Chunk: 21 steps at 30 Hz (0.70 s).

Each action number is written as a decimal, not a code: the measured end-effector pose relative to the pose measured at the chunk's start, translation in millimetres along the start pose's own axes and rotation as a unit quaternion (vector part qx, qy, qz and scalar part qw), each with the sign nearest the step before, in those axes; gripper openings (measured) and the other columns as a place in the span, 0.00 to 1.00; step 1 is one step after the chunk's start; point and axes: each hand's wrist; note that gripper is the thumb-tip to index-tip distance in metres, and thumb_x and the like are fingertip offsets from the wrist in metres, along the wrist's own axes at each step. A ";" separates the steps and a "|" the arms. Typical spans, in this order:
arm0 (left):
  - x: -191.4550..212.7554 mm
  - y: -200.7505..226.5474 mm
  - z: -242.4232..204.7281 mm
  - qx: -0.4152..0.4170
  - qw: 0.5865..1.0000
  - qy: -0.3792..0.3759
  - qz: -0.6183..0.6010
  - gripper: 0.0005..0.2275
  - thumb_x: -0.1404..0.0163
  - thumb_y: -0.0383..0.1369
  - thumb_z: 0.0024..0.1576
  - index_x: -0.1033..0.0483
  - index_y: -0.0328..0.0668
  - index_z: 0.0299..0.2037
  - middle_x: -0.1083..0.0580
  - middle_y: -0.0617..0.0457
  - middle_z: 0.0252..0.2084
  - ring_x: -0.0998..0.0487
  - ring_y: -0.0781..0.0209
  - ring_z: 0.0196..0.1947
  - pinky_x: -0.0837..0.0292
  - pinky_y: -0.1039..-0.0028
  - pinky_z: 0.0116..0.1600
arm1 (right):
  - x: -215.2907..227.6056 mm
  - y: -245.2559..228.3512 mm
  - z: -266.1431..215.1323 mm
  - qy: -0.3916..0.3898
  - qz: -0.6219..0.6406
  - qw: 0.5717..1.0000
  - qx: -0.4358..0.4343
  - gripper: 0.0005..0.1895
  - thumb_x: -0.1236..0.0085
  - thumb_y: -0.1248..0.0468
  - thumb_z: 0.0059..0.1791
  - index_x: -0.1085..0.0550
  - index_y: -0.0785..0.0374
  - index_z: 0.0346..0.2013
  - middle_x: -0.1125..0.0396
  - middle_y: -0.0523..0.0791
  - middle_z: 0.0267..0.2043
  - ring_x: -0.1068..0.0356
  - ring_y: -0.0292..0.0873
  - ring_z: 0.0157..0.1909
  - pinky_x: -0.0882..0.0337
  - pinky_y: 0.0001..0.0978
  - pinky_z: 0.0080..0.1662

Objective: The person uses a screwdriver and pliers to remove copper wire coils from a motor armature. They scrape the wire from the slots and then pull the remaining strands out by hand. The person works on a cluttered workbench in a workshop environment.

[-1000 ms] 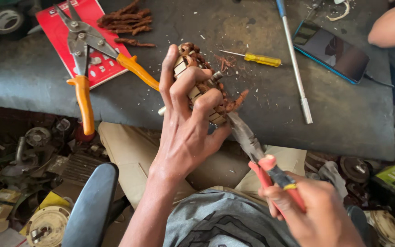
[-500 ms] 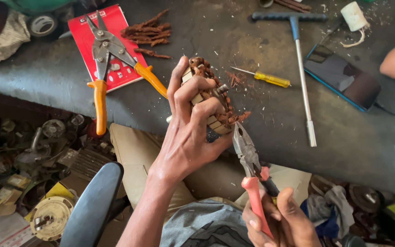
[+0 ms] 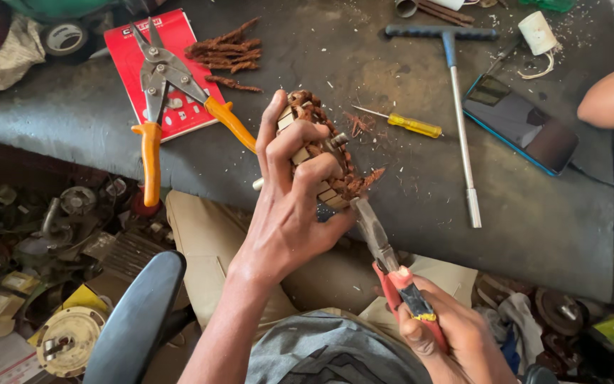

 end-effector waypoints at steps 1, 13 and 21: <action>0.5 0.4 -0.3 0.000 1.000 -0.001 0.003 0.30 0.30 0.26 0.46 0.39 0.51 0.53 0.44 0.48 0.65 0.55 0.26 0.79 0.46 0.41 0.81 | -0.2 -3.7 -0.8 0.014 -0.040 0.999 -0.028 0.32 0.46 0.49 0.53 0.30 0.65 0.67 0.27 0.45 0.43 0.39 0.35 0.30 0.32 0.27 0.38; -7.1 -6.0 -16.7 -0.041 0.999 0.001 -0.002 0.32 0.30 0.26 0.45 0.37 0.53 0.56 0.42 0.51 0.66 0.56 0.27 0.79 0.45 0.45 0.80 | 8.0 -48.1 -9.9 0.054 -0.159 0.975 0.142 0.28 0.47 0.51 0.55 0.29 0.67 0.64 0.25 0.51 0.58 0.24 0.43 0.61 0.28 0.33 0.56; -11.5 -14.5 -26.9 -0.070 0.998 0.007 0.007 0.27 0.34 0.23 0.49 0.34 0.54 0.54 0.40 0.55 0.66 0.55 0.28 0.79 0.45 0.48 0.77 | 5.5 -49.5 -18.0 0.042 -0.092 0.991 -0.087 0.26 0.44 0.54 0.53 0.25 0.60 0.63 0.25 0.47 0.44 0.21 0.36 0.35 0.19 0.32 0.39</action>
Point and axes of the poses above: each hand's wrist, its own z-axis towards the middle knuckle, its own x-axis out of the back of the hand, y = z × x
